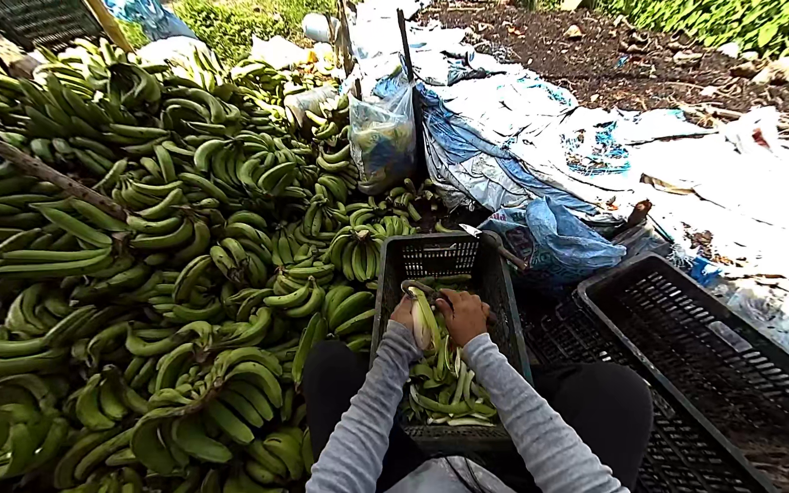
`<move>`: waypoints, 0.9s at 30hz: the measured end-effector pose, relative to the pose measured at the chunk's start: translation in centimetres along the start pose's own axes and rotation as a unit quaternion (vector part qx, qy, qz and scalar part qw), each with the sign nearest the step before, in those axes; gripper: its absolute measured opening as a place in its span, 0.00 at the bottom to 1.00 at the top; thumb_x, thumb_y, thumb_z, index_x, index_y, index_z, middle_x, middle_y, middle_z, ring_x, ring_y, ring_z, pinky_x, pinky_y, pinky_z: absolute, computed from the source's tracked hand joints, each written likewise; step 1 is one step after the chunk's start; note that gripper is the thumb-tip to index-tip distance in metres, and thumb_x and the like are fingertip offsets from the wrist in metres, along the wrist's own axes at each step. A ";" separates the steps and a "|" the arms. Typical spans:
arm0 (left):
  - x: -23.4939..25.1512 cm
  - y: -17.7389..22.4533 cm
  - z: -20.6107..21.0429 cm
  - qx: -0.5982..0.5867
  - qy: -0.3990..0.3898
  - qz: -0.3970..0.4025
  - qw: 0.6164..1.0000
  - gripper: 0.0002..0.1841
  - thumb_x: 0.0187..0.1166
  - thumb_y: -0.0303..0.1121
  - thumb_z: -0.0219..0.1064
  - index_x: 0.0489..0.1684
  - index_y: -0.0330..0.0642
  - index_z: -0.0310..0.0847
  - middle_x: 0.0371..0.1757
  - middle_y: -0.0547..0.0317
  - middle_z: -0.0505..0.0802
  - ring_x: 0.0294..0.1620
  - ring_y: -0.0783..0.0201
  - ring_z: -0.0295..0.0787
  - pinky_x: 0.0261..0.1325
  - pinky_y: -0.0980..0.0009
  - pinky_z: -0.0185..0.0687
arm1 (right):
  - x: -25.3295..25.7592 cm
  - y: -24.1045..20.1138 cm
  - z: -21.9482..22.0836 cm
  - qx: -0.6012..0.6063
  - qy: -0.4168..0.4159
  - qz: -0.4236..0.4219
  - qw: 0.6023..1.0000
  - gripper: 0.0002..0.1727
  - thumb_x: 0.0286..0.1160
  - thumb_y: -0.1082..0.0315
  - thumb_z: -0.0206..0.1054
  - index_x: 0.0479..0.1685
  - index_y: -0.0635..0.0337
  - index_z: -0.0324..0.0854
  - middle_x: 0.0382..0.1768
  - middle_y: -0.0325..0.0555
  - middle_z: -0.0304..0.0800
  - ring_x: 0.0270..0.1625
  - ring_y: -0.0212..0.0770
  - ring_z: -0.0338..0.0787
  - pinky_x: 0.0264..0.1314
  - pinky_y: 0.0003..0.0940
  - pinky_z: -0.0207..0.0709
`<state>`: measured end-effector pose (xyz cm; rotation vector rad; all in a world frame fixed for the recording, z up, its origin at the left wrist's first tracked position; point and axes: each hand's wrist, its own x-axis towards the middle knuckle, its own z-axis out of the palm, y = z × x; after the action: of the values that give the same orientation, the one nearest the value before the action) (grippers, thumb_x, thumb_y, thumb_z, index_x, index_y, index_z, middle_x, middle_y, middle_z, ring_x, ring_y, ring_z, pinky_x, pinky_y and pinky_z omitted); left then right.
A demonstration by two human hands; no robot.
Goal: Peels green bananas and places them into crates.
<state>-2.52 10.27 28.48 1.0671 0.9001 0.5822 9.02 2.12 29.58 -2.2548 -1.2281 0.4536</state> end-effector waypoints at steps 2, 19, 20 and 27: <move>-0.3 -2.4 -1.5 -0.056 -0.172 0.095 0.979 0.40 0.78 0.46 0.59 0.83 0.26 0.51 0.48 0.62 0.89 0.42 0.74 0.88 0.49 0.74 0.86 | 3.4 -0.7 -3.8 -0.085 -0.143 0.053 0.985 0.30 0.95 0.45 0.44 0.79 0.52 0.79 0.72 0.60 0.85 0.79 0.63 0.78 0.82 0.68 0.56; -0.3 -2.1 0.3 -0.173 0.097 -0.053 0.979 0.22 0.97 0.38 0.35 0.51 0.35 0.75 0.28 0.57 0.83 0.23 0.68 0.78 0.29 0.73 0.78 | 1.2 3.1 2.3 -0.062 -0.173 0.125 0.975 0.32 0.95 0.45 0.42 0.79 0.56 0.76 0.72 0.63 0.84 0.78 0.64 0.79 0.81 0.68 0.61; -0.2 -2.6 0.1 -0.205 0.091 -0.056 0.973 0.24 0.97 0.41 0.32 0.44 0.38 0.74 0.20 0.61 0.81 0.15 0.70 0.77 0.20 0.75 0.76 | 1.6 4.1 2.6 -0.114 -0.276 0.160 0.941 0.33 0.95 0.45 0.40 0.79 0.61 0.75 0.76 0.64 0.81 0.82 0.64 0.76 0.82 0.70 0.59; 5.2 -11.4 1.8 0.285 0.117 -0.288 0.907 0.30 0.94 0.43 0.52 0.82 0.23 0.63 0.83 0.29 0.72 0.87 0.44 0.67 0.87 0.51 0.59 | -5.2 9.4 12.4 -0.280 -0.576 0.124 0.758 0.32 0.87 0.49 0.58 0.72 0.71 0.79 0.77 0.71 0.77 0.83 0.69 0.73 0.79 0.76 0.62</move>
<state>1.58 9.00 16.54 1.1772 1.5869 -0.0706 6.11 -2.86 14.28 -2.6558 -1.7555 2.0447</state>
